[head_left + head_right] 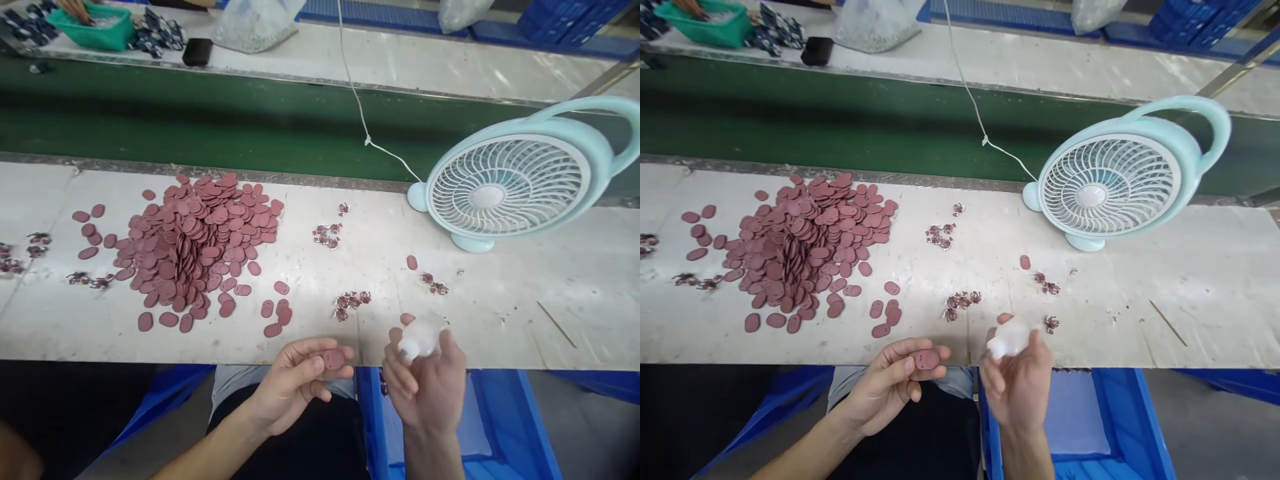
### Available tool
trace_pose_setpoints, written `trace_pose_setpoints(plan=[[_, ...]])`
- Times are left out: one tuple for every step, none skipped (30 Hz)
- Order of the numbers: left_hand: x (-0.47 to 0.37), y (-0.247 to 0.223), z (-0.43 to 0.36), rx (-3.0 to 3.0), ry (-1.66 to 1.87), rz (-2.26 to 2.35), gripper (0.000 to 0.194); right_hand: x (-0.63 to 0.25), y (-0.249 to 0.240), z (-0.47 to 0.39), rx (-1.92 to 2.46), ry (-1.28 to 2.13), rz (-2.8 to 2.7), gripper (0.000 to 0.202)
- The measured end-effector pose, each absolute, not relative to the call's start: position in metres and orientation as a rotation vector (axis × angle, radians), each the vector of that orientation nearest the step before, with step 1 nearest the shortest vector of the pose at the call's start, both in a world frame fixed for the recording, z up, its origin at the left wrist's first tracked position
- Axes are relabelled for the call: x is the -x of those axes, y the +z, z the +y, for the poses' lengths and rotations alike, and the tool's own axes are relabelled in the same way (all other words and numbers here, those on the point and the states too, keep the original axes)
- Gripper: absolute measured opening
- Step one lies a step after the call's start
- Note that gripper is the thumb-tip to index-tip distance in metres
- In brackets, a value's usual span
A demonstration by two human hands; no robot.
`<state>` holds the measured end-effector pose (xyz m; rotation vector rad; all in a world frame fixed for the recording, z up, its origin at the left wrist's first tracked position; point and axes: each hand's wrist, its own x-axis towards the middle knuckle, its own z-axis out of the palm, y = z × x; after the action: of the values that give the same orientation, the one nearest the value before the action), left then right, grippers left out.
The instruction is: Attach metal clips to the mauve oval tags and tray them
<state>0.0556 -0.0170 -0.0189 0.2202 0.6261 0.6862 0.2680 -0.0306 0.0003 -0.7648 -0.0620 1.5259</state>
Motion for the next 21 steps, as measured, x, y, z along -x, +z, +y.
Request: trace_pose_setpoints(plan=[[-0.057,-0.019,-0.018,-0.214,0.686,0.623,0.022,-0.259,0.008,-0.035,0.86,1.502,-0.137,0.041],[-0.059,-0.019,-0.019,-0.207,0.687,0.623,0.023,-0.25,0.015,-0.04,0.933,1.475,-0.209,0.042],[-0.06,-0.018,-0.02,-0.202,0.688,0.626,0.023,-0.241,0.02,-0.043,0.995,1.437,-0.275,0.044],[-0.061,-0.017,-0.021,-0.198,0.689,0.627,0.024,-0.234,0.023,-0.046,1.056,1.383,-0.34,0.044],[-0.062,-0.016,-0.021,-0.194,0.692,0.627,0.024,-0.227,0.024,-0.048,1.116,1.313,-0.412,0.042],[-0.063,-0.015,-0.022,-0.192,0.698,0.625,0.024,-0.221,0.024,-0.05,1.172,1.231,-0.487,0.038],[-0.063,-0.014,-0.022,-0.191,0.705,0.625,0.024,-0.216,0.023,-0.052,1.222,1.147,-0.558,0.033],[-0.063,-0.013,-0.022,-0.191,0.713,0.626,0.024,-0.211,0.022,-0.053,1.265,1.07,-0.62,0.028],[-0.063,-0.012,-0.022,-0.195,0.72,0.629,0.024,-0.208,0.021,-0.054,1.294,1.004,-0.67,0.025],[-0.063,-0.012,-0.022,-0.198,0.728,0.633,0.024,-0.205,0.02,-0.055,1.312,0.949,-0.704,0.023],[-0.063,-0.012,-0.022,-0.203,0.736,0.633,0.023,-0.203,0.019,-0.055,1.324,0.901,-0.723,0.022],[-0.063,-0.012,-0.021,-0.206,0.743,0.631,0.023,-0.201,0.018,-0.055,1.332,0.858,-0.735,0.021],[-0.062,-0.012,-0.021,-0.208,0.748,0.626,0.023,-0.199,0.018,-0.054,1.337,0.828,-0.748,0.02],[-0.062,-0.012,-0.021,-0.209,0.751,0.62,0.023,-0.198,0.018,-0.054,1.339,0.806,-0.761,0.02],[-0.062,-0.013,-0.021,-0.21,0.754,0.616,0.023,-0.197,0.019,-0.053,1.343,0.788,-0.769,0.02],[-0.062,-0.013,-0.021,-0.212,0.754,0.612,0.023,-0.197,0.019,-0.053,1.349,0.775,-0.777,0.02],[-0.062,-0.014,-0.021,-0.213,0.755,0.611,0.023,-0.197,0.019,-0.053,1.36,0.758,-0.779,0.019],[-0.063,-0.014,-0.021,-0.214,0.755,0.612,0.023,-0.198,0.019,-0.053,1.374,0.747,-0.78,0.019],[-0.062,-0.014,-0.021,-0.216,0.756,0.611,0.023,-0.199,0.019,-0.054,1.39,0.756,-0.787,0.021],[-0.062,-0.014,-0.021,-0.216,0.755,0.614,0.023,-0.201,0.018,-0.054,1.407,0.795,-0.8,0.026],[-0.062,-0.015,-0.021,-0.217,0.754,0.616,0.023,-0.203,0.017,-0.055,1.421,0.868,-0.817,0.033]])
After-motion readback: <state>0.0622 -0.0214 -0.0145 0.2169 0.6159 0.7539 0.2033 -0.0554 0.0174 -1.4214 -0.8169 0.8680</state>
